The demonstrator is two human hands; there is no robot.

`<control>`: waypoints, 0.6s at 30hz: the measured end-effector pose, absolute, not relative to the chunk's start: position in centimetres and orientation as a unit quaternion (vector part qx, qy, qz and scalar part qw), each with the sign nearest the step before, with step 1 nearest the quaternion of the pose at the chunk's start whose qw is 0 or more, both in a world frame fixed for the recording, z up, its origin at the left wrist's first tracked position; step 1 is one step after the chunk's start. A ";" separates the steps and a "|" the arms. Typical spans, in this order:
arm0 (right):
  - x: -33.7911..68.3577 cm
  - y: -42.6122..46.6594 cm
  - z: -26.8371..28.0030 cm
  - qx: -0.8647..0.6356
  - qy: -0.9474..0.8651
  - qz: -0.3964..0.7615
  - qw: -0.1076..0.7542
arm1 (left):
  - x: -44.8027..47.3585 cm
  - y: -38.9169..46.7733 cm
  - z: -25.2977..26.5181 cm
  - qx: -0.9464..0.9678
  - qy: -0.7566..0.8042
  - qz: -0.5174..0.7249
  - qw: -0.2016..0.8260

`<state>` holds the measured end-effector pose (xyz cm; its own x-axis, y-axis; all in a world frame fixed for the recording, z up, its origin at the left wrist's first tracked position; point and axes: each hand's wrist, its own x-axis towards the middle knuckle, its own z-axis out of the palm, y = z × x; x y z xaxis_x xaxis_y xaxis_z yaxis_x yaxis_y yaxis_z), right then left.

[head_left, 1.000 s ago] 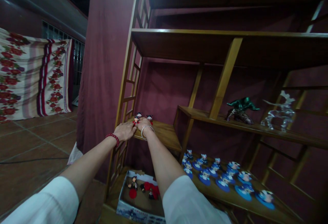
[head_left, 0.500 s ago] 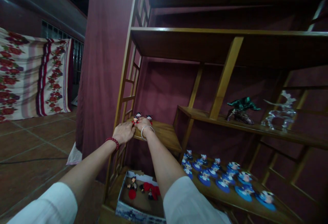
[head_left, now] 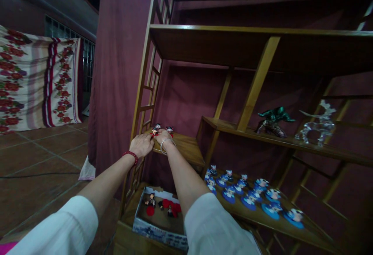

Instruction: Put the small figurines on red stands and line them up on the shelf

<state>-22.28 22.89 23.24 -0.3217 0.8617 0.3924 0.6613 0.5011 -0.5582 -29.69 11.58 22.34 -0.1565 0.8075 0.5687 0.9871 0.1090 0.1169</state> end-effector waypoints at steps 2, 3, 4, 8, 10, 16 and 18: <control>-22.0 22.4 23.5 -0.482 -0.794 0.152 0.339 | -29.6 11.4 22.2 -0.618 -0.721 -0.245 0.196; -21.8 22.2 23.6 -0.483 -0.792 0.154 0.340 | -29.6 11.2 22.1 -0.617 -0.719 -0.247 0.202; -21.6 21.9 23.6 -0.481 -0.792 0.155 0.342 | -29.5 11.0 22.0 -0.617 -0.716 -0.250 0.211; -20.7 20.8 23.9 -0.485 -0.788 0.147 0.350 | -29.0 10.2 21.5 -0.609 -0.702 -0.273 0.248; -20.1 20.2 24.0 -0.491 -0.784 0.143 0.351 | -28.6 9.9 21.2 -0.597 -0.704 -0.291 0.252; -18.6 17.8 24.0 -0.477 -0.795 0.132 0.350 | -27.2 8.8 19.7 -0.592 -0.691 -0.340 0.238; -18.1 16.8 23.7 -0.450 -0.810 0.121 0.355 | -26.6 8.3 19.0 -0.598 -0.677 -0.352 0.245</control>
<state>-18.06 16.85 23.71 -0.3417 0.8158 0.4665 0.6435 0.5649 -0.5165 -26.58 8.31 18.99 -0.1649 0.6374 0.7527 0.9822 0.0368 0.1840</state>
